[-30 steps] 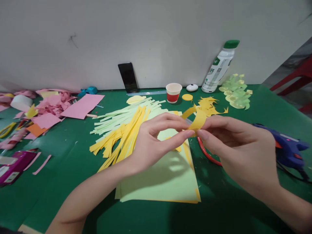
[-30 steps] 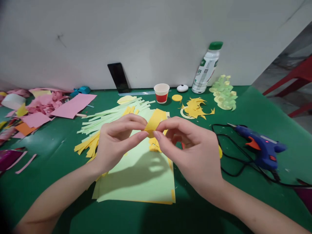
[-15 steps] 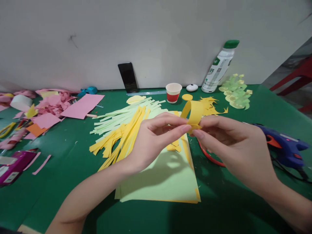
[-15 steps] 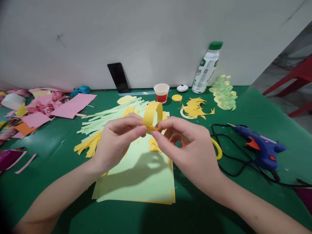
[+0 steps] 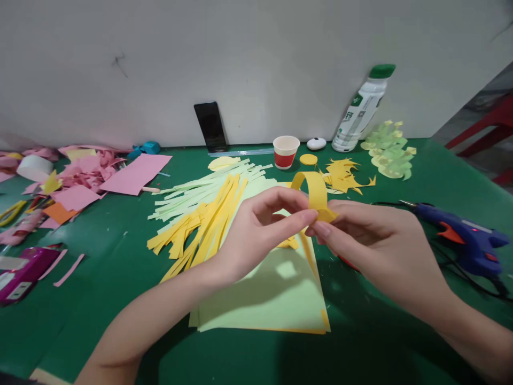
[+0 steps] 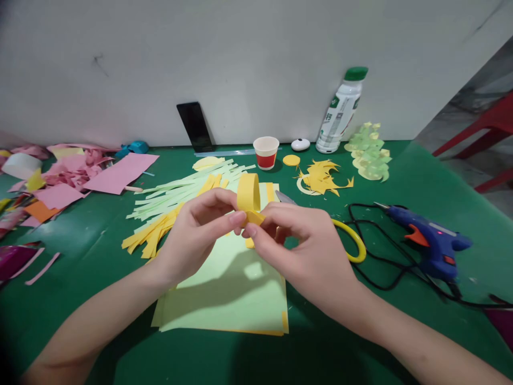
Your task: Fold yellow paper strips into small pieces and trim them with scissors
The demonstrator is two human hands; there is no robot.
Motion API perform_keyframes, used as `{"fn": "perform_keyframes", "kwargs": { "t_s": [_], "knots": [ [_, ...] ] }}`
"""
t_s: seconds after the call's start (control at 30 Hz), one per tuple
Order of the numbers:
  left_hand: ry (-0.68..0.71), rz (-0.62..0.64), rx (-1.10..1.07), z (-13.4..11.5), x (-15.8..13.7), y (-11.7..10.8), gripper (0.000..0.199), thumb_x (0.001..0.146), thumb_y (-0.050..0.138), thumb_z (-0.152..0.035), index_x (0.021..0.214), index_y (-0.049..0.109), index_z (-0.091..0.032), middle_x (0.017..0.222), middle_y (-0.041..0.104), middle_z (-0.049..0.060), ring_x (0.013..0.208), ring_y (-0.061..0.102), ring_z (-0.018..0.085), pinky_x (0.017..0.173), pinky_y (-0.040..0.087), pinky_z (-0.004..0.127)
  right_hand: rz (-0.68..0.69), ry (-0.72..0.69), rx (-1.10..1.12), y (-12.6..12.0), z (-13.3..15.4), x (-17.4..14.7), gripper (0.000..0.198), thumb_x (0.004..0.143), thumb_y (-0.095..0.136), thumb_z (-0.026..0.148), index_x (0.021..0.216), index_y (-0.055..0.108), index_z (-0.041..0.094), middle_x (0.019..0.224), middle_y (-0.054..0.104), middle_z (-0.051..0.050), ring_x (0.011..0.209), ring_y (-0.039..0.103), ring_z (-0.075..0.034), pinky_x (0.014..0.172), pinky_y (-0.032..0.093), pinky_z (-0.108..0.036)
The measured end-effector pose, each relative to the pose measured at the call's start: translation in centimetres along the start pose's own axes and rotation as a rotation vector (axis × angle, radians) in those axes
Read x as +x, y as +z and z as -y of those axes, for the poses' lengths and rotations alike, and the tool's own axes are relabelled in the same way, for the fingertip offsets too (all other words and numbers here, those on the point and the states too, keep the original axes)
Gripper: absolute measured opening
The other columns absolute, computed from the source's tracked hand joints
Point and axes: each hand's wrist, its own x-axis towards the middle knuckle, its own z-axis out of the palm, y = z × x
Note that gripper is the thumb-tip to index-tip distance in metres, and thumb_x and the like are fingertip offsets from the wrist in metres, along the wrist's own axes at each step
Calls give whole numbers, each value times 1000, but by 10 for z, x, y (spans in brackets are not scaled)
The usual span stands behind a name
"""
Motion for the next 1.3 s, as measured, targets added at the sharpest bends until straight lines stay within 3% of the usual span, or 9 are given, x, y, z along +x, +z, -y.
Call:
{"fn": "perform_keyframes", "kwargs": {
  "t_s": [0.2, 0.4, 0.57, 0.67, 0.77, 0.83, 0.93, 1.1, 1.3],
  "knots": [
    [20, -74, 81, 1, -1, -1, 6, 72, 70, -20, 75, 65, -19, 74, 63, -1, 66, 60, 10, 60, 52, 21, 96, 164, 154, -3, 3, 2, 23, 76, 57, 26, 54, 60, 19, 44, 48, 4, 40, 34, -7, 34, 24, -21],
    [43, -76, 127, 2, -1, -2, 7, 72, 70, -22, 76, 66, -20, 79, 65, 0, 69, 60, 11, 61, 50, 23, 129, 145, 199, -1, 3, 4, 25, 79, 51, 25, 59, 62, 17, 47, 49, 3, 42, 40, -7, 36, 28, -19],
    [79, -89, 246, -2, -1, 0, 5, 72, 68, -22, 75, 66, -18, 79, 67, 2, 69, 60, 12, 59, 49, 24, 151, 262, 351, 0, -1, 1, 30, 82, 50, 30, 57, 62, 17, 48, 50, 2, 43, 41, -7, 38, 29, -19],
    [198, -68, 342, -3, 0, 0, 2, 74, 65, -17, 73, 66, -18, 79, 68, 2, 71, 61, 12, 60, 48, 23, 163, 351, 444, -2, -3, -2, 31, 82, 51, 32, 57, 63, 18, 52, 54, 0, 43, 42, -8, 38, 30, -20],
    [424, -33, 463, -2, 1, -2, 8, 75, 64, -11, 74, 66, -19, 79, 70, 2, 76, 62, 12, 63, 49, 23, 152, 395, 520, -2, -3, -3, 29, 80, 51, 29, 56, 64, 18, 53, 55, 0, 43, 41, -8, 38, 31, -19],
    [562, -7, 556, -1, 2, -4, 11, 75, 62, -9, 76, 67, -19, 81, 70, 4, 79, 63, 13, 68, 50, 25, 154, 398, 544, -2, -3, -3, 29, 80, 51, 28, 57, 64, 18, 53, 55, 0, 43, 42, -8, 38, 32, -18],
    [647, 6, 666, 0, 3, -6, 13, 75, 59, -9, 79, 68, -18, 82, 70, 6, 81, 64, 16, 72, 51, 28, 141, 390, 526, -2, -2, -2, 32, 82, 52, 33, 58, 63, 18, 55, 54, 0, 45, 44, -8, 38, 32, -19],
    [662, -5, 726, 0, 3, -7, 7, 74, 64, -16, 79, 68, -17, 80, 71, 7, 78, 65, 18, 72, 51, 29, 182, 329, 433, -4, -3, 0, 36, 86, 45, 37, 59, 57, 18, 53, 48, 1, 45, 41, -10, 37, 31, -21],
    [617, -48, 743, 2, 2, -6, 10, 71, 70, -24, 79, 68, -17, 79, 70, 6, 79, 63, 18, 72, 51, 29, 193, 166, 198, -8, 0, 1, 33, 85, 40, 23, 53, 45, 19, 49, 43, 2, 46, 38, -9, 39, 29, -22]
  ]
}}
